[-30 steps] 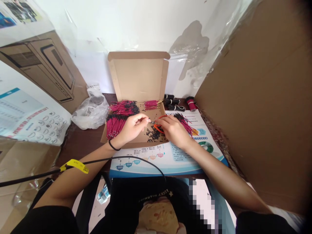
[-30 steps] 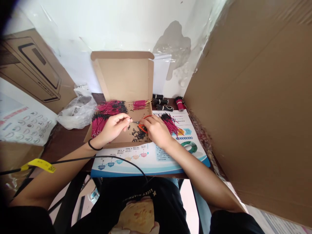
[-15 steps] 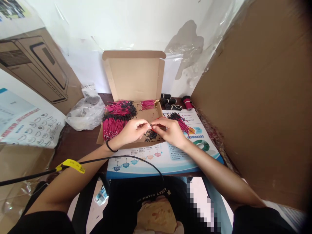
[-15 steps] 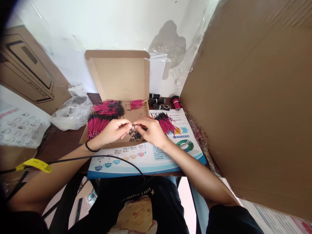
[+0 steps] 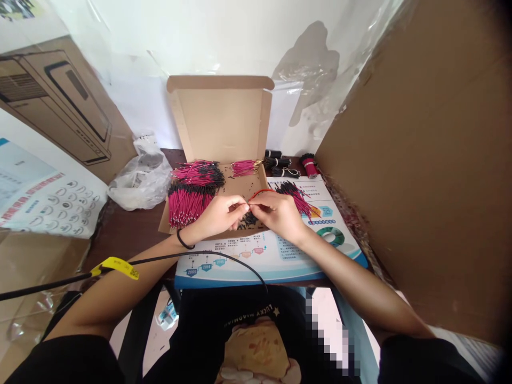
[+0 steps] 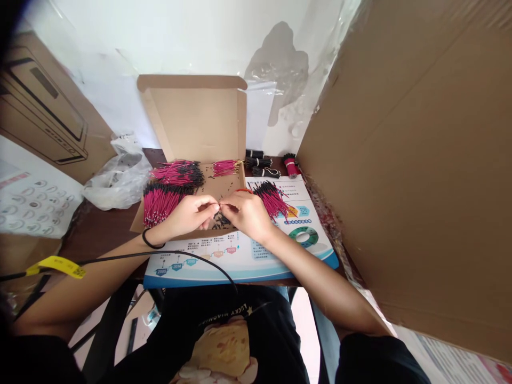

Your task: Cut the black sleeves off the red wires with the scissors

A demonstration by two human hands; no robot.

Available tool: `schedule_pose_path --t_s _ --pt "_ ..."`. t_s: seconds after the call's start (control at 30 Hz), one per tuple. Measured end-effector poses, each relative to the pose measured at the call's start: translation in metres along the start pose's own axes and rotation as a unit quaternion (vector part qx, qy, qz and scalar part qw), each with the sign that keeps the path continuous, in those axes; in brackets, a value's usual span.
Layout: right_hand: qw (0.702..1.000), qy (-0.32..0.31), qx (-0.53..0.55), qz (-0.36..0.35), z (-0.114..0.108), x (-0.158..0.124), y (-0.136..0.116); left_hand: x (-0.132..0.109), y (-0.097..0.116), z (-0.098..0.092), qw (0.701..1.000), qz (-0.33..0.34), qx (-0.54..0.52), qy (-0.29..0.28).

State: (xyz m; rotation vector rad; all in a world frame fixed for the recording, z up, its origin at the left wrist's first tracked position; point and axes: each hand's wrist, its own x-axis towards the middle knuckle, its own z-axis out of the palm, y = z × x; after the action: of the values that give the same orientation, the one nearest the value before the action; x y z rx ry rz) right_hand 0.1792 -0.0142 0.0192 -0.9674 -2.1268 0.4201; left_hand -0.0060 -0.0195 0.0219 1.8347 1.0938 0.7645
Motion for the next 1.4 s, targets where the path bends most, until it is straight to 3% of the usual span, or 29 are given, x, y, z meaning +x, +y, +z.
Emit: schedule_pose_path --t_s 0.43,0.9,1.27,1.4 --pt "0.999 0.014 -0.027 0.013 0.003 0.002 -0.005 -0.003 -0.002 0.005 0.986 0.074 0.13 0.073" --pt "0.999 0.006 -0.013 0.033 -0.002 0.003 -0.01 -0.006 -0.003 0.015 0.982 0.093 0.122 0.108" --pt "0.999 0.022 -0.011 0.04 0.001 0.005 -0.013 -0.004 -0.01 0.02 0.969 0.118 0.142 0.167" --pt "0.998 0.02 -0.025 0.046 -0.003 0.006 -0.001 -0.009 -0.011 0.021 0.969 0.12 0.142 0.159"
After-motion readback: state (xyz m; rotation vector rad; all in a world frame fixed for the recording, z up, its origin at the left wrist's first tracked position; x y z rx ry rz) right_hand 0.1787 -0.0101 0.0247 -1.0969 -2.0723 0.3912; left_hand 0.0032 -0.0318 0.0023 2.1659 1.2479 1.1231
